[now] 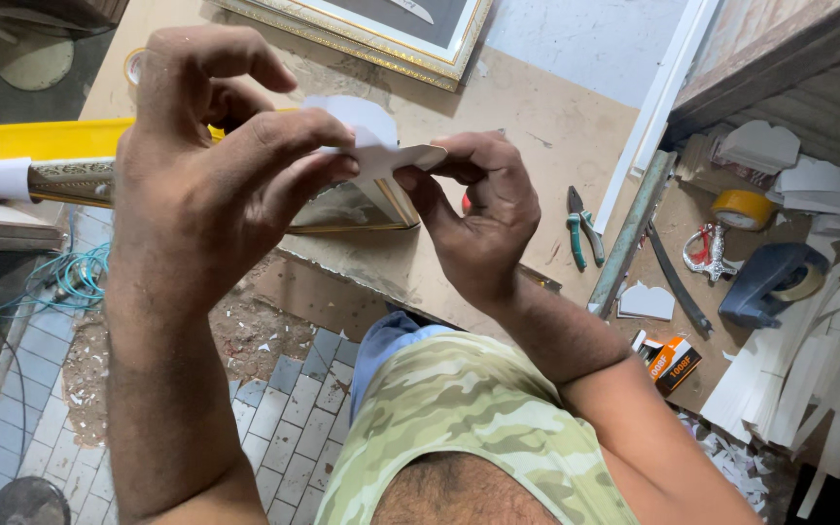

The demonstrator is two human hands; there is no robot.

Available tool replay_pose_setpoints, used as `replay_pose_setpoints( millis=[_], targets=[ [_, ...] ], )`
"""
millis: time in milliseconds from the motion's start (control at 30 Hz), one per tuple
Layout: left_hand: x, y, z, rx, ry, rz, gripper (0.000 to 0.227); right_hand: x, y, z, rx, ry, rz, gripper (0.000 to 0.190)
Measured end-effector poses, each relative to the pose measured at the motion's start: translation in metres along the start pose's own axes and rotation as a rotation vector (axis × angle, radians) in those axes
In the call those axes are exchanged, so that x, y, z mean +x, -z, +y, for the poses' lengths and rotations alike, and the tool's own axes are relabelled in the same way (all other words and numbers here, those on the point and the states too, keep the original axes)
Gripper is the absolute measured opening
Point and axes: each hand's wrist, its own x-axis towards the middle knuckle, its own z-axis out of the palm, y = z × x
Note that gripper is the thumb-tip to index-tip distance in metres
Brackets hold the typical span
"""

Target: The person assembles a picture frame by applying yellow tape to the edges of a rectangular board, cutting the tape with a utility knife, and attaching white corner pieces. The person repeats this process for multiple frames in a workshop setting.

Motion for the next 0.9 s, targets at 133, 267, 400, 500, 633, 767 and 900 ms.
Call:
replay_pose_setpoints(
  millis=[133, 267, 400, 500, 633, 767, 900],
  targets=[
    [0.010, 0.005, 0.005, 0.178, -0.112, -0.055, 0.026, 0.005, -0.006, -0.018, -0.757, 0.485, 0.047, 0.034],
    [0.009, 0.011, 0.012, 0.141, -0.023, -0.151, 0.033, 0.000, -0.016, -0.033, -0.856, 0.541, 0.018, 0.022],
    [-0.003, 0.011, 0.022, 0.116, 0.004, -0.178, 0.033, -0.001, -0.007, -0.042, -0.603, 0.423, -0.113, 0.031],
    [-0.021, 0.009, 0.036, 0.070, 0.035, -0.174, 0.032, 0.002, 0.003, -0.042, -0.365, 0.318, -0.297, 0.035],
    [-0.060, 0.019, 0.063, 0.026, 0.111, -0.170, 0.031, -0.002, 0.014, -0.044, -0.205, 0.338, -0.591, 0.039],
    [-0.103, 0.026, 0.083, 0.063, 0.102, -0.210, 0.034, -0.029, 0.016, -0.050, -0.176, 0.506, -0.629, 0.036],
    [-0.139, 0.035, 0.086, 0.362, 0.183, -0.290, 0.044, -0.055, 0.026, -0.055, -0.181, 0.612, -0.692, 0.036]
  ],
)
